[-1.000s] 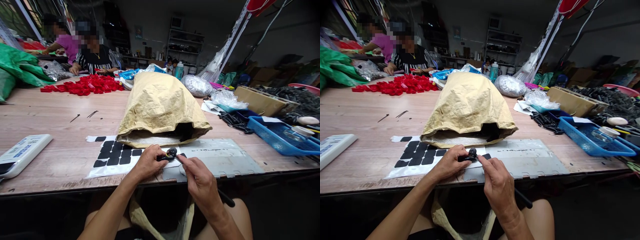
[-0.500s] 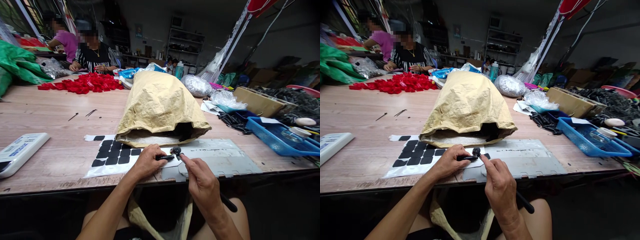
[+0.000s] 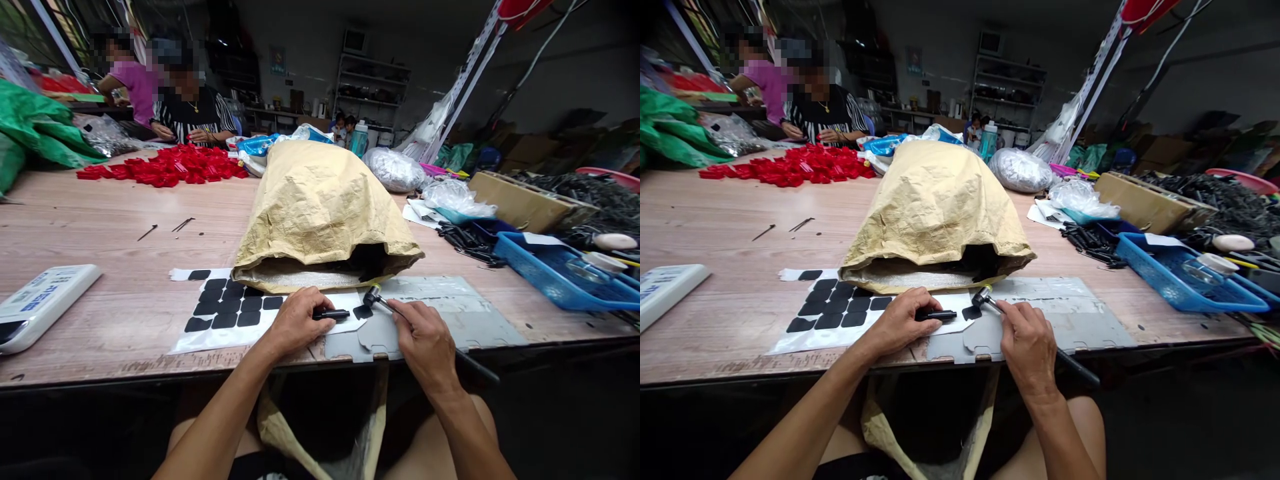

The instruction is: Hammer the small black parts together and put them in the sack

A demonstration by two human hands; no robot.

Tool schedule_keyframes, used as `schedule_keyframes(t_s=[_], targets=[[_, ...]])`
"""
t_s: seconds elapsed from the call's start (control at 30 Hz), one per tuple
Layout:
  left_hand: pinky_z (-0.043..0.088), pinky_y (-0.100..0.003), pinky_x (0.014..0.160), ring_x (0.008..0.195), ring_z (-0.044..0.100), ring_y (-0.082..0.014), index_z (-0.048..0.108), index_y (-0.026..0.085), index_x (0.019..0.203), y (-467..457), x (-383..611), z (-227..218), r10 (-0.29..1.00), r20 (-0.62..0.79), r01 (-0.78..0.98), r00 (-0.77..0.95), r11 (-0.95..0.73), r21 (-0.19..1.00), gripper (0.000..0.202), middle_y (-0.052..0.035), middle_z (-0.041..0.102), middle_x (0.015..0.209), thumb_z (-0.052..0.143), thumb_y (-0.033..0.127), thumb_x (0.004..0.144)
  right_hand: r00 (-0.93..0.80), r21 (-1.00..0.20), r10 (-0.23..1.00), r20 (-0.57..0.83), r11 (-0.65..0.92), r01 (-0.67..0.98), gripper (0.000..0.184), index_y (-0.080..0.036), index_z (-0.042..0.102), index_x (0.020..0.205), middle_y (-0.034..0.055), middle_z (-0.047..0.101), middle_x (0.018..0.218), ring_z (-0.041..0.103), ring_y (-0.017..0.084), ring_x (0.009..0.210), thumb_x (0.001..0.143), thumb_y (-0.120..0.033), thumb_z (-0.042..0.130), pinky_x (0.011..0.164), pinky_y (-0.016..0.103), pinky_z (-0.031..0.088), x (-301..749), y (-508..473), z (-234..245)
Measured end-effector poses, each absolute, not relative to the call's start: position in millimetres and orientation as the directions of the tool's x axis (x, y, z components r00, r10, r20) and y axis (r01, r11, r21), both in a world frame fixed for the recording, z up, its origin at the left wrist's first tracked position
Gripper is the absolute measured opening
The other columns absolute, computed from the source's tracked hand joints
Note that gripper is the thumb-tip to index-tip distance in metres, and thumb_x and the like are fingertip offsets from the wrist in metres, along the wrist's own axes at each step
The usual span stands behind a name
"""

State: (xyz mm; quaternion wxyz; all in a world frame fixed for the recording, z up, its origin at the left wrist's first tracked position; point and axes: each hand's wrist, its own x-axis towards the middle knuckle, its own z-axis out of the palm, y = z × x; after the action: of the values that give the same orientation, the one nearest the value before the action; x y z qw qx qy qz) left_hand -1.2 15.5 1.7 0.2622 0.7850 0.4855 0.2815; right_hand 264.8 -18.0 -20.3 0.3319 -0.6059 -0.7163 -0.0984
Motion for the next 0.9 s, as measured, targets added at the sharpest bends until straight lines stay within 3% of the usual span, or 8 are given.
schedule_keyframes(t_s=[0.53,0.67,0.8,0.9], targets=[[0.043,-0.032,0.079,0.09,0.056,-0.0199,0.067,0.022,0.092,13.6,-1.8,4.5,0.919,0.168,0.603,0.356,-0.363,0.711,0.016,-0.0009,0.063,0.091,0.066,0.02,0.076,-0.004,-0.152,0.767,0.642,0.132,0.98,0.027,-0.028,0.069,0.112,0.0032,0.067,0.095,0.053,0.021,0.088,0.091,-0.021,0.054,0.076,0.034,0.034,262.7,-14.7,-33.2],[0.044,-0.03,0.083,0.093,0.057,-0.0189,0.068,0.022,0.095,-10.8,4.6,21.2,0.875,0.196,0.519,0.443,-0.429,0.739,0.018,-0.0011,0.065,0.096,0.067,0.017,0.077,-0.007,-0.139,0.764,0.645,0.126,0.982,0.027,-0.028,0.069,0.113,0.003,0.067,0.096,0.053,0.021,0.089,0.091,-0.021,0.055,0.076,0.033,0.033,262.3,-14.8,-33.4],[0.046,-0.024,0.077,0.086,0.064,-0.0155,0.071,0.03,0.104,-54.9,16.8,29.3,0.669,-0.011,0.362,0.743,-0.389,0.847,0.024,0.0038,0.072,0.095,0.069,0.022,0.081,-0.012,-0.132,0.765,0.644,0.126,0.983,0.027,-0.027,0.069,0.113,0.0032,0.067,0.096,0.053,0.021,0.089,0.092,-0.02,0.054,0.076,0.034,0.033,261.8,-15.8,-32.4],[0.049,-0.028,0.073,0.085,0.068,-0.0208,0.074,0.031,0.102,-70.7,23.1,1.0,0.542,-0.219,0.472,0.811,-0.386,0.792,0.026,0.0017,0.075,0.091,0.073,0.024,0.077,-0.007,-0.134,0.767,0.642,0.121,0.984,0.027,-0.027,0.069,0.114,0.0031,0.067,0.096,0.053,0.021,0.089,0.092,-0.02,0.053,0.077,0.034,0.034,261.7,-16.4,-32.1]])
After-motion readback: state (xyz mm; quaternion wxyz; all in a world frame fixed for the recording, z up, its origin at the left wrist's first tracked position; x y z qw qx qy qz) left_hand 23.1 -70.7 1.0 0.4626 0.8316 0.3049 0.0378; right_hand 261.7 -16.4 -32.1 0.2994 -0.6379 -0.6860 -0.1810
